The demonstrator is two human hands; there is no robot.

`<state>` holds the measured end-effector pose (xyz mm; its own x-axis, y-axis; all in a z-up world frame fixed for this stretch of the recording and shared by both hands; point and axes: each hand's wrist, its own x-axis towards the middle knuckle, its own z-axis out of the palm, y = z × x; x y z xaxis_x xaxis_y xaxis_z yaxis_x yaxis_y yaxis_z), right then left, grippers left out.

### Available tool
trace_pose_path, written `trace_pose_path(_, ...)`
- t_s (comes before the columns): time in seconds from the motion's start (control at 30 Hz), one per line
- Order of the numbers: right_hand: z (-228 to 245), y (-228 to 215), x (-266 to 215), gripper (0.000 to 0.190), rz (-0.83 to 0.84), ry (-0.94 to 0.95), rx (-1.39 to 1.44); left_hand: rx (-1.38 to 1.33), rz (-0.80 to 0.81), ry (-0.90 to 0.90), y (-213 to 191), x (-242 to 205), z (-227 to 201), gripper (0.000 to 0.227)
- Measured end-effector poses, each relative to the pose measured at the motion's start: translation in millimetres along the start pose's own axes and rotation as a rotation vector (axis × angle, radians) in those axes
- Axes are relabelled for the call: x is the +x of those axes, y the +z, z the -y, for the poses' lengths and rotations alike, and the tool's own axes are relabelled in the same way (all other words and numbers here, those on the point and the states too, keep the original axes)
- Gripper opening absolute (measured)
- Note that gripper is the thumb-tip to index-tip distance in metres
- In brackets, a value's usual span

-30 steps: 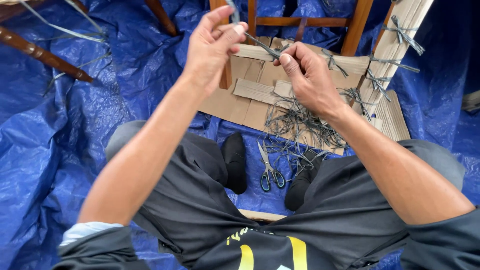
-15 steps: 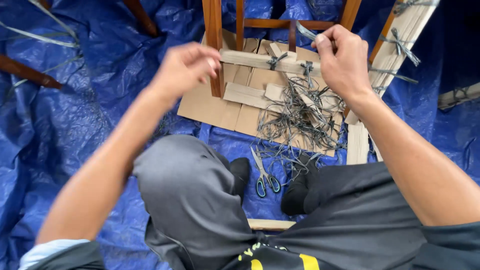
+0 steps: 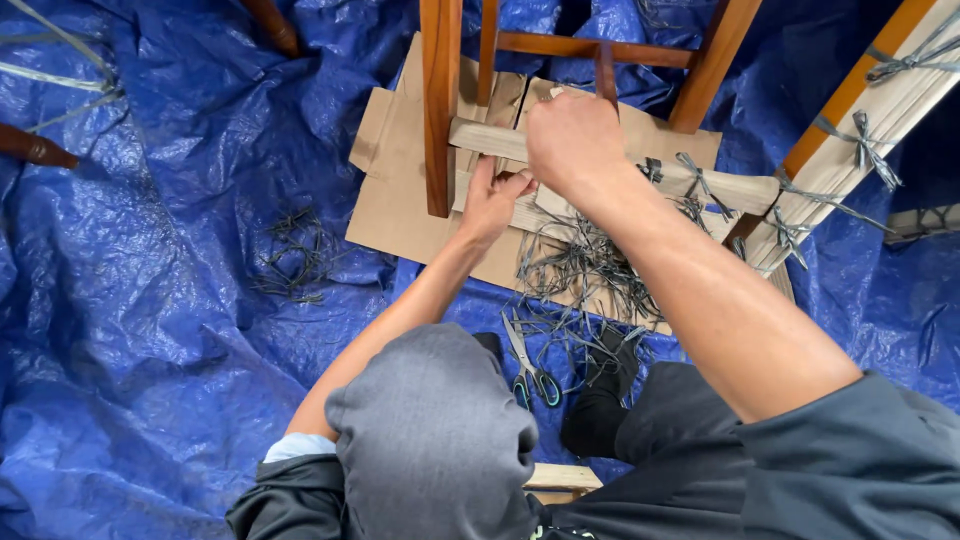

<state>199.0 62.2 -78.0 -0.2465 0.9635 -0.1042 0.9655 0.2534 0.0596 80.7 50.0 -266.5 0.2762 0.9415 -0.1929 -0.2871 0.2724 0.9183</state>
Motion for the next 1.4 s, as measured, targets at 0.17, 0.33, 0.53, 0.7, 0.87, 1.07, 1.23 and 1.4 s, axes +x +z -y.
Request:
trace_pose_path(0.17, -2, 10, -3, 0.016, -0.056, -0.010, 0.007, -0.163, 0.071, -0.129, 13, -17, -47, 0.038)
trace_pose_path(0.33, -1, 11, -15, 0.017, -0.131, -0.013, -0.002, -0.122, 0.072, -0.178, 11, -18, -30, 0.024)
trace_pose_path(0.53, 13, 1, -48, 0.038, -0.211, 0.042, 0.006, 0.188, 0.032, -0.062, 7, -37, -50, 0.029)
trace_pose_path(0.7, 42, 5, -80, 0.018, -0.218, 0.110, 0.198, 0.566, 0.082, 0.140, -4, -42, -69, 0.028)
trace_pose_path(0.87, 64, 35, -103, 0.011, -0.308, 0.199, 0.569, 0.895, 0.177, 0.231, 3, -55, -126, 0.026)
trace_pose_path(1.07, 76, 95, -97, 0.008, -0.503, 0.269, 0.978, 1.216, 0.275, 0.290, 16, -48, -167, 0.023)
trace_pose_path(1.23, 73, 164, -73, 0.012, -0.511, 0.298, 1.250, 1.337, 0.296, 0.426, 22, -22, -181, 0.021)
trace_pose_path(1.4, 54, 167, -35, 0.017, -0.209, 0.558, 1.909, 1.304, 0.250, 0.511, 27, 30, -165, 0.017)
